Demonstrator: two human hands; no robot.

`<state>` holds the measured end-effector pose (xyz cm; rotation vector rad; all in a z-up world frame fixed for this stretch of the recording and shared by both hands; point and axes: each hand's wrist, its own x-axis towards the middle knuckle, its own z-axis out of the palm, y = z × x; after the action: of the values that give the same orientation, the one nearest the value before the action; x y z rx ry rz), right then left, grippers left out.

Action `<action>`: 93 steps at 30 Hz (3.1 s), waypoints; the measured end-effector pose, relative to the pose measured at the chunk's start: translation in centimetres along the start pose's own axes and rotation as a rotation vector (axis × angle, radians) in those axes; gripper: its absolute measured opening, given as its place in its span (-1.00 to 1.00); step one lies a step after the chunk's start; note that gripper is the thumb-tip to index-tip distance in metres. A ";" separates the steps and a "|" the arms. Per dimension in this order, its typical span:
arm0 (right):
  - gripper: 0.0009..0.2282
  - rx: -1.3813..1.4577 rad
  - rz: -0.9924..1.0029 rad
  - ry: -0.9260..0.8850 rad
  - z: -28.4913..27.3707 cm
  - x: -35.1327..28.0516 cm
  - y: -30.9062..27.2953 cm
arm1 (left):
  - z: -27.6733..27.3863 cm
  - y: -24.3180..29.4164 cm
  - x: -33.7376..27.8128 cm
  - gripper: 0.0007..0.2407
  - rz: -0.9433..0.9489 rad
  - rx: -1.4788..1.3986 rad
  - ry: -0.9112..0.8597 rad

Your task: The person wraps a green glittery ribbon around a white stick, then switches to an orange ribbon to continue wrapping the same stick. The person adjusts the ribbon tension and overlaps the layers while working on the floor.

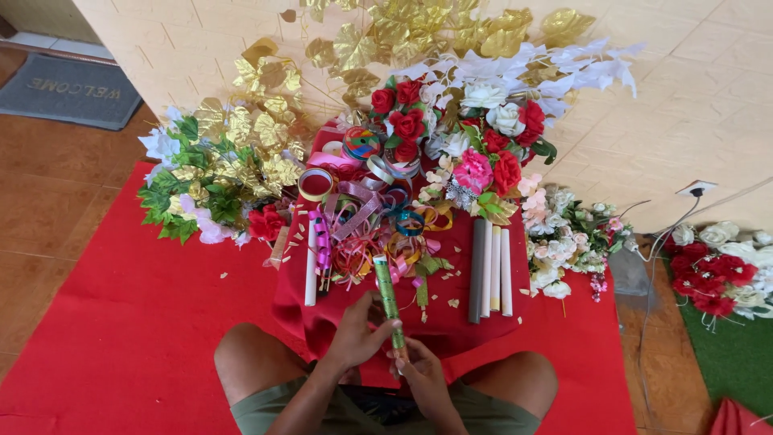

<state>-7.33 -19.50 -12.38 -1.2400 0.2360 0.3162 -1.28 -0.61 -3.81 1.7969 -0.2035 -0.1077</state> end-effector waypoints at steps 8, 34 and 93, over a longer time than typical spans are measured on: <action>-0.79 0.325 0.098 -0.158 -1.0 -0.1 1.2 | -0.1 -1.2 -0.1 -0.64 -0.009 -0.390 -0.063; -0.66 0.147 0.093 -0.129 1.8 -1.8 -2.2 | -0.2 -0.5 -2.1 -0.68 -0.082 -0.358 -0.031; -0.63 0.399 0.010 -0.281 -1.3 3.2 -0.6 | -3.9 1.9 3.9 -0.51 -0.227 -0.542 0.156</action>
<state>-4.19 -20.53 -13.37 -0.7898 0.0577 0.4242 3.10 1.97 -0.87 1.2733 0.1345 -0.1657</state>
